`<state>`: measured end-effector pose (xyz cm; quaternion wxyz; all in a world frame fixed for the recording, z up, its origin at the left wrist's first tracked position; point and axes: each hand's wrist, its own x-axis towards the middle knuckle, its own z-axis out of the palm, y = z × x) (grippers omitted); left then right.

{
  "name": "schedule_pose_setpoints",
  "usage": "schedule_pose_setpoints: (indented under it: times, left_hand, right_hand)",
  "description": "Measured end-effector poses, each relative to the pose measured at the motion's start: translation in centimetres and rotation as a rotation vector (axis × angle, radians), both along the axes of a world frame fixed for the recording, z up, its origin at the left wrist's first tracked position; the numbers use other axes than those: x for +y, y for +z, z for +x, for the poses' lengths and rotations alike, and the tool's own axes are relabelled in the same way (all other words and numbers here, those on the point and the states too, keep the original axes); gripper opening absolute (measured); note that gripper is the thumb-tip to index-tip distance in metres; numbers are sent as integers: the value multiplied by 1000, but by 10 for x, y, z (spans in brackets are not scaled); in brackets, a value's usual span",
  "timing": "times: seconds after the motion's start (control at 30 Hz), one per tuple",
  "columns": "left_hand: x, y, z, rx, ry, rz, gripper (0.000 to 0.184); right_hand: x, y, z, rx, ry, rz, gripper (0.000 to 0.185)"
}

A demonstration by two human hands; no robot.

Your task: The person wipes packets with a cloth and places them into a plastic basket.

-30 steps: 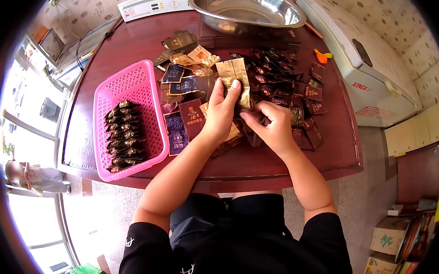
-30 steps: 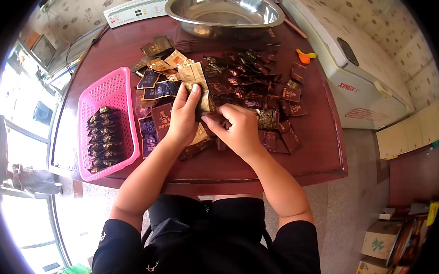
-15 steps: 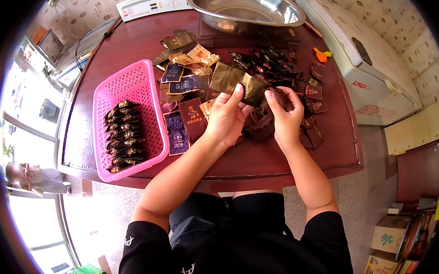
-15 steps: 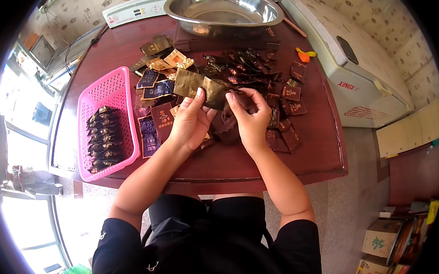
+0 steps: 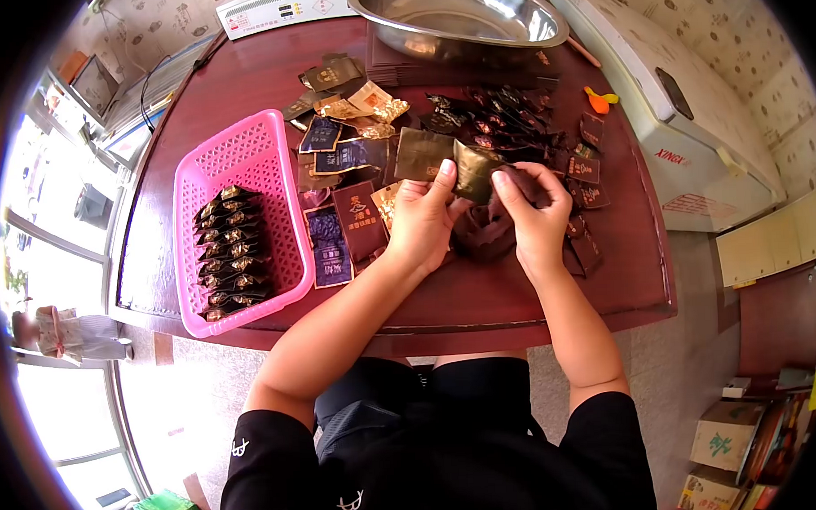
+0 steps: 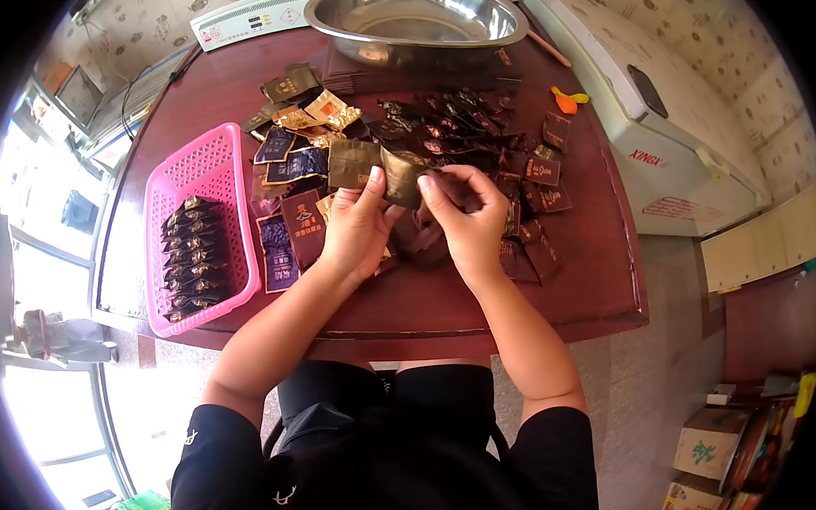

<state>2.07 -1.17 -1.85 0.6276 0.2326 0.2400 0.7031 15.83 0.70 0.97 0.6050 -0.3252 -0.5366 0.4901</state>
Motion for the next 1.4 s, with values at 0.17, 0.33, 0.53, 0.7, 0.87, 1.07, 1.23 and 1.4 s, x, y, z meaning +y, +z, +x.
schedule_pose_setpoints:
  times: [0.17,0.33,0.53,0.7,0.87,1.07,1.23,1.4]
  left_hand:
    - [5,-2,-10,-68,70,14,16]
    - [3,8,-8,-37,87,12,14]
    - [-1,12,-5,176,40,33,15]
    - [6,8,-18,62,56,-6,14]
    - [4,13,-20,92,45,14,16]
    - [-13,29,-13,333,29,331,54]
    - [-24,41,-26,624,28,577,68]
    - [-64,72,-56,1007,125,546,29]
  right_hand:
    - [4,-17,-7,-112,107,-31,21]
    - [-1,-7,-7,-105,56,29,18]
    - [7,-4,4,-45,-57,109,11]
    - [11,-19,-5,-116,167,-2,18]
    - [12,-14,0,-114,108,-90,23]
    - [8,-5,3,186,400,-403,21]
    - [7,-10,7,409,824,-419,26]
    - [-10,-10,4,41,866,-402,31]
